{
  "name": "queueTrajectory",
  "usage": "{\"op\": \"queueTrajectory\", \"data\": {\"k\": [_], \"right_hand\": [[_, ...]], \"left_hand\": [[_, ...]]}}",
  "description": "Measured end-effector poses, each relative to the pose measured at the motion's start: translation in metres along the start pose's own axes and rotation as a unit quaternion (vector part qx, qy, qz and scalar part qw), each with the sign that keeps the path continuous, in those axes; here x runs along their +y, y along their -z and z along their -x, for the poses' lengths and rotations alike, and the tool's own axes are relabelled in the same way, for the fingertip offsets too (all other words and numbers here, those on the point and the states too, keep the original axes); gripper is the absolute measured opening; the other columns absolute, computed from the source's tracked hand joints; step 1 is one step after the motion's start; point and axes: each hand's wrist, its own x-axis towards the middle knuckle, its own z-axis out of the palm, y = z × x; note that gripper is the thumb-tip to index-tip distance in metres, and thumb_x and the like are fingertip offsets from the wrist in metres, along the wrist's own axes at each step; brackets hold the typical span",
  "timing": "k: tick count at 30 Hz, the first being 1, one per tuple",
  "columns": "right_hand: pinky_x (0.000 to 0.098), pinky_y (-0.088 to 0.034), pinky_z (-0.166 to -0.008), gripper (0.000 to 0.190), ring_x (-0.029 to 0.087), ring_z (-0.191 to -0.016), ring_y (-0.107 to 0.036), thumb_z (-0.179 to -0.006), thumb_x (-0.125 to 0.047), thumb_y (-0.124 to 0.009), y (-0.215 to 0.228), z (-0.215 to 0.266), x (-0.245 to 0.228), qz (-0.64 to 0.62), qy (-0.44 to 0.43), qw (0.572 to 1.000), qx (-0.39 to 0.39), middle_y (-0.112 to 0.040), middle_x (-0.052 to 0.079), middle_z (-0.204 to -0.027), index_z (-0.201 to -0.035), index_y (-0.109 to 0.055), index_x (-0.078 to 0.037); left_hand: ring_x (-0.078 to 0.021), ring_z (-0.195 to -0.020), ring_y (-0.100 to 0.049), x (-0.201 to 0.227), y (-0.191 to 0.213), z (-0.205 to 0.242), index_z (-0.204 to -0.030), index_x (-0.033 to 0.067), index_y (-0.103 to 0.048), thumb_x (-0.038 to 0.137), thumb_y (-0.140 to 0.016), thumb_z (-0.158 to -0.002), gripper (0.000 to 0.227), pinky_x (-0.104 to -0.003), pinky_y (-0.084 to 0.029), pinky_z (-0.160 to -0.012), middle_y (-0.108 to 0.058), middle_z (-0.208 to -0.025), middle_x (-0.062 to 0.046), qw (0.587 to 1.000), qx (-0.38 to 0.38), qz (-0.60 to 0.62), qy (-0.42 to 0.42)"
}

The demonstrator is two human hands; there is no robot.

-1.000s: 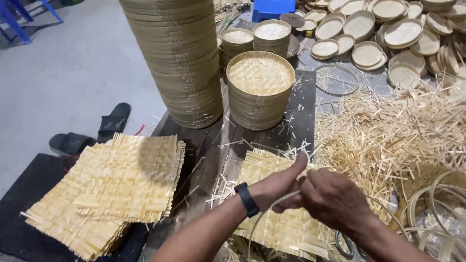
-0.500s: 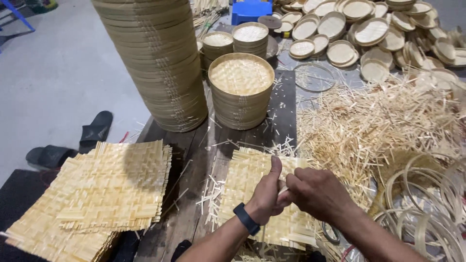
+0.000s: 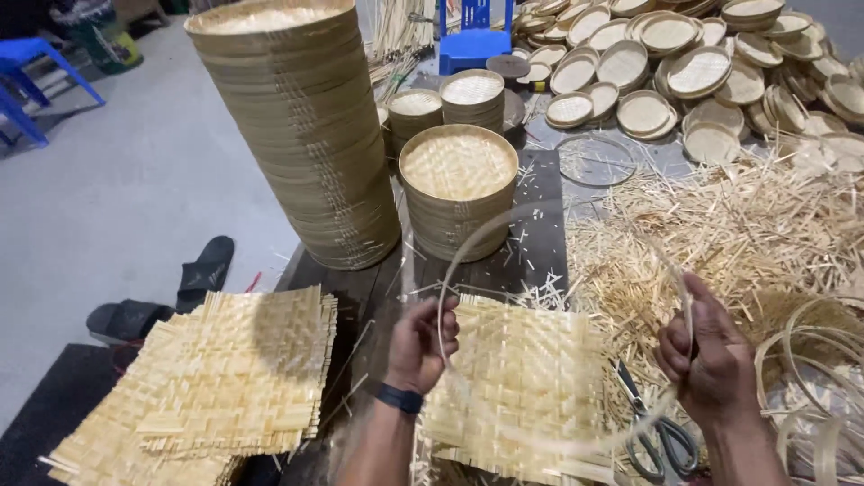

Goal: Assembling bamboo steamer components by fitting woven mats into circular hoops and trimming excess bamboo with scissors.

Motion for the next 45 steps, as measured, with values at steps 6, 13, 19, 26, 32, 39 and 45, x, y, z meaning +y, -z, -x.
{"op": "queueTrajectory", "data": {"k": [6, 13, 19, 26, 32, 39, 45], "right_hand": [[0.025, -0.025, -0.037, 0.043, 0.009, -0.046, -0.03, -0.105, -0.027, -0.051, 0.003, -0.001, 0.004, 0.15, -0.049, 0.987, -0.026, -0.035, -0.003, -0.06, -0.138, -0.063, -0.003], [0.0227, -0.032, -0.041, 0.05, 0.009, -0.048, -0.037, -0.101, -0.044, -0.05, -0.01, 0.017, 0.015, 0.066, -0.116, 0.991, 0.002, -0.039, -0.004, -0.06, -0.128, -0.062, -0.003], [0.0231, -0.029, -0.038, 0.046, 0.009, -0.046, -0.033, -0.103, -0.051, -0.054, 0.012, 0.009, 0.043, -0.088, -0.17, 0.98, 0.06, -0.029, -0.006, -0.055, -0.08, -0.053, -0.01], [0.0264, -0.017, -0.029, 0.053, 0.008, -0.036, -0.02, -0.104, -0.042, -0.052, 0.023, -0.003, 0.032, -0.015, -0.189, 0.973, 0.134, -0.021, -0.008, -0.048, -0.059, -0.029, -0.025], [0.026, -0.02, -0.029, 0.053, 0.008, -0.036, -0.024, -0.104, -0.042, -0.05, 0.034, -0.019, 0.036, 0.006, -0.166, 0.981, 0.103, -0.024, -0.008, -0.047, -0.059, -0.031, -0.024], [0.0241, -0.027, -0.037, 0.05, 0.009, -0.044, -0.029, -0.109, -0.044, -0.033, -0.012, 0.013, 0.061, -0.026, -0.203, 0.96, 0.191, -0.035, -0.004, -0.057, -0.074, -0.05, -0.014], [0.0238, -0.026, -0.037, 0.044, 0.008, -0.045, -0.029, -0.112, -0.042, -0.04, 0.043, 0.005, 0.134, -0.158, -0.153, 0.955, 0.199, -0.033, -0.006, -0.059, -0.078, -0.046, -0.015]], "left_hand": [[-0.0047, -0.035, -0.033, 0.023, 0.006, -0.008, -0.075, 0.0128, -0.06, 0.036, -0.057, -0.101, 0.035, -0.021, -0.025, -0.029, -0.041, -0.047, 0.009, 0.987, 0.045, -0.11, 0.104], [-0.0067, -0.038, -0.037, 0.01, 0.001, 0.003, -0.073, 0.0136, -0.056, 0.033, -0.061, -0.102, 0.035, -0.022, -0.026, -0.031, -0.047, -0.049, 0.005, 0.995, 0.067, -0.031, 0.065], [-0.0101, -0.044, -0.042, -0.002, 0.014, 0.004, -0.083, 0.0045, -0.061, 0.027, -0.05, -0.104, 0.033, -0.023, -0.031, -0.036, -0.049, -0.055, 0.0, 0.986, 0.12, -0.003, 0.116], [-0.0101, -0.033, -0.032, -0.02, 0.049, -0.005, -0.069, 0.0089, -0.053, 0.031, -0.056, -0.103, 0.041, -0.024, -0.024, -0.028, -0.038, -0.044, 0.002, 0.987, 0.076, -0.014, 0.143], [-0.0103, -0.032, -0.031, -0.037, 0.049, -0.011, -0.07, 0.0076, -0.055, 0.033, -0.053, -0.104, 0.042, -0.025, -0.025, -0.028, -0.037, -0.044, 0.002, 0.985, 0.085, -0.007, 0.151], [-0.0109, -0.037, -0.034, -0.06, 0.059, -0.009, -0.07, 0.0109, -0.054, 0.032, -0.05, -0.104, 0.041, -0.026, -0.027, -0.032, -0.041, -0.048, 0.002, 0.99, 0.133, 0.035, 0.042], [-0.0105, -0.037, -0.034, -0.076, 0.1, -0.002, -0.073, 0.0098, -0.055, 0.036, -0.058, -0.106, 0.043, -0.025, -0.027, -0.031, -0.04, -0.048, 0.002, 0.987, 0.121, 0.04, 0.098]]}}
